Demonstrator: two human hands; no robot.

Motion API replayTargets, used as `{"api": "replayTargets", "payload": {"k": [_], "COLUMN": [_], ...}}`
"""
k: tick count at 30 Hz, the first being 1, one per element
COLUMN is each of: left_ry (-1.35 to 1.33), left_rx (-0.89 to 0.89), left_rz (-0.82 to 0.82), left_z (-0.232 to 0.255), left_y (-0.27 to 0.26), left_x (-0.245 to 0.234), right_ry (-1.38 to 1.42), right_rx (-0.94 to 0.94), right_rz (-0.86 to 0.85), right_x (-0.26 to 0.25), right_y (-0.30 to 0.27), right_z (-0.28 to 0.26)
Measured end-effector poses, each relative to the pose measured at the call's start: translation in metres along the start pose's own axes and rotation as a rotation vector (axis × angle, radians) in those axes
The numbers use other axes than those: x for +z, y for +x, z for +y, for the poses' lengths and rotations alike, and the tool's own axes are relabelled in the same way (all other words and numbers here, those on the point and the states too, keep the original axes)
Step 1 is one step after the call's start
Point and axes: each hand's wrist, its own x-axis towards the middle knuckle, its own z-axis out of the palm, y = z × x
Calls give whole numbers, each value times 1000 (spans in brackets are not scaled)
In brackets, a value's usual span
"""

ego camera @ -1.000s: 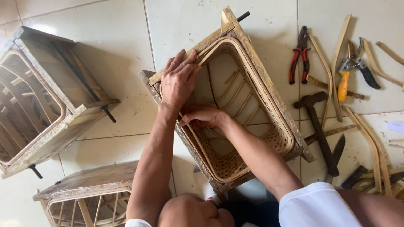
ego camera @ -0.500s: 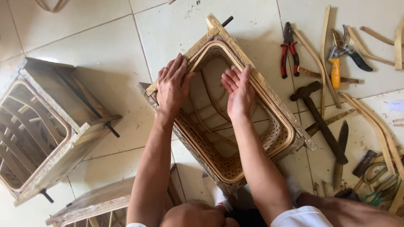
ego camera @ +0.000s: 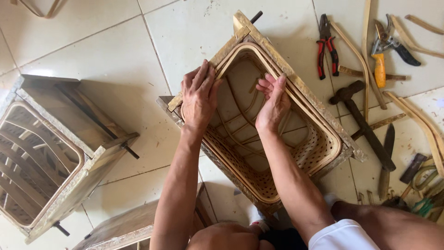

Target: The person is assembling a rectangular woven basket by inserting curved bamboo strips into a wooden mold. They use a hammer to secure the strips and apply glue to the joints.

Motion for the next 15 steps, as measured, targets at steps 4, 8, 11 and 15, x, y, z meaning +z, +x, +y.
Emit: {"api": "replayTargets", "payload": {"k": [4,8,11,15], "left_ry": [-10,-10,-15,-14], "left_rx": [-15,-62,-93,-105], "left_rz": [19,38,68,80], "left_z": [-1,-5,-11,-11], "left_y": [-2,-4,-2,-4], "left_x": [2,10,19,21], "right_ry": [-16,-90,-81,7], "right_rx": [-14,-19,-15,-11], "right_rz": [-12,-1,5,1], "right_x": [2,2,0,-4], "right_y": [-4,-10,-10,-12], "right_z": [-9,-15,-13,-2]}}
